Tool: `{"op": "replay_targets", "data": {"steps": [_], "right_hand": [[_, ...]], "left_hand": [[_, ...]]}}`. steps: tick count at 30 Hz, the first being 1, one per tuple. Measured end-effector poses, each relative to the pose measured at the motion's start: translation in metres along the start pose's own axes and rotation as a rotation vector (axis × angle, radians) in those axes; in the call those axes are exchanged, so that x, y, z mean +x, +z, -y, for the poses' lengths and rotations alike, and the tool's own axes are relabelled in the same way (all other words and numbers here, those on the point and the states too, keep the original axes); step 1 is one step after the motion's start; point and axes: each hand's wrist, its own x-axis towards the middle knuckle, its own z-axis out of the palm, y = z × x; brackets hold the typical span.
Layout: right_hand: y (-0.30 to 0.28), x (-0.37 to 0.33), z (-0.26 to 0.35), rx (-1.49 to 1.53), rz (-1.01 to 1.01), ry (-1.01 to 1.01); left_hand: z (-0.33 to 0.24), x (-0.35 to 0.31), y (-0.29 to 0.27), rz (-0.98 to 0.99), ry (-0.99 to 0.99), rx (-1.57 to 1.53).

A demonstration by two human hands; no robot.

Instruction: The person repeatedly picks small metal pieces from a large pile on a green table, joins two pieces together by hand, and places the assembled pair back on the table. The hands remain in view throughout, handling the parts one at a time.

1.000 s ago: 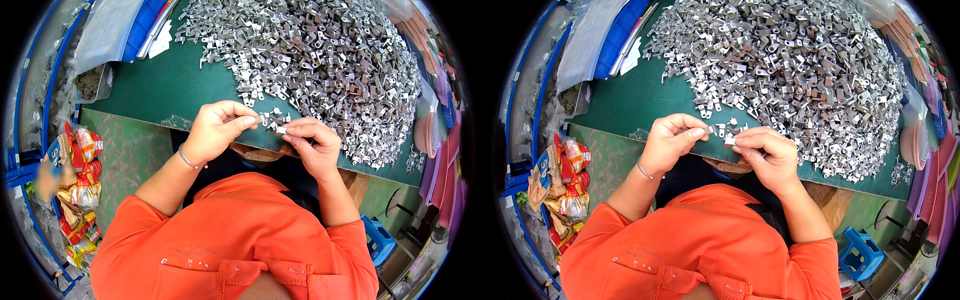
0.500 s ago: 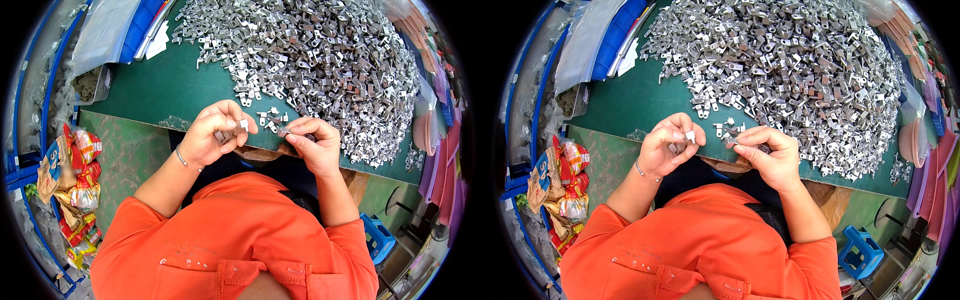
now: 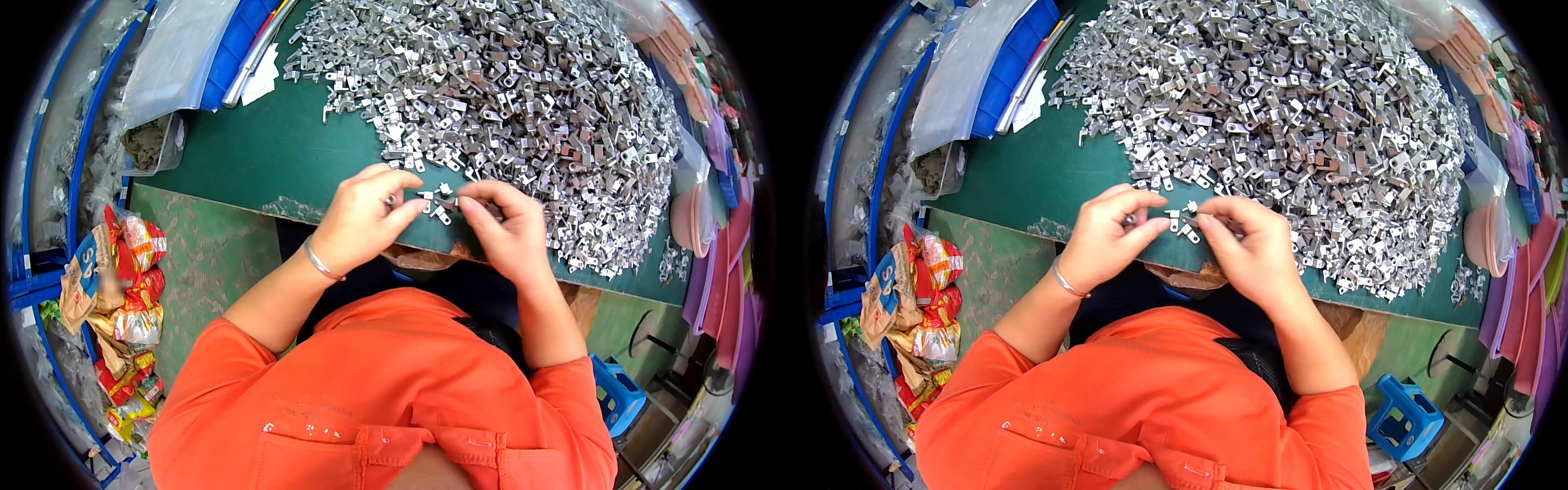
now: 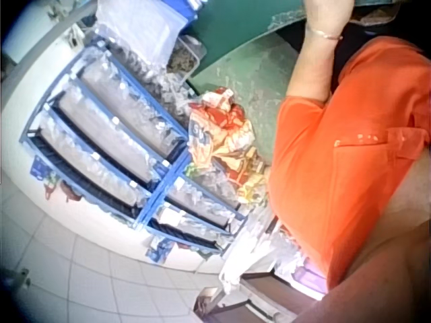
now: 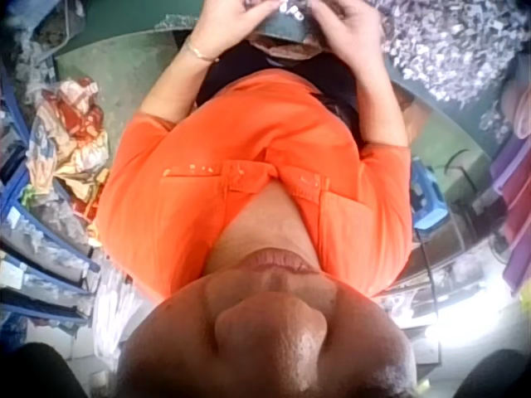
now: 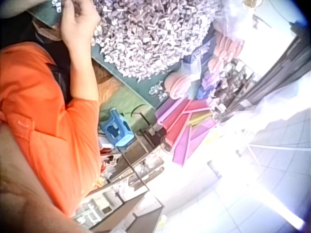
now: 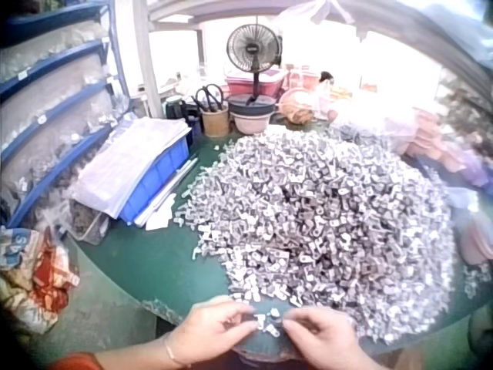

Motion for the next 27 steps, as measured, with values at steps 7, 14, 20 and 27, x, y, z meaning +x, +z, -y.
{"op": "replay_targets", "data": {"steps": [7,14,20,27], "right_hand": [[0.014,0.01,-0.012,-0.081,-0.029,-0.075],[-0.015,0.006,0.001,0.885,0.078,0.386],[-0.008,-0.001,0.005,-0.499,0.096,-0.115],[-0.009,-0.007,-0.001,-0.501,0.112,-0.098]], "left_hand": [[0.006,0.001,0.009,-0.045,0.012,-0.209],[0.013,-0.006,-0.005,0.261,-0.536,-1.397],[0.014,-0.003,-0.007,0.276,-0.583,-1.501],[0.003,0.009,0.014,0.074,-0.152,-0.461]]}}
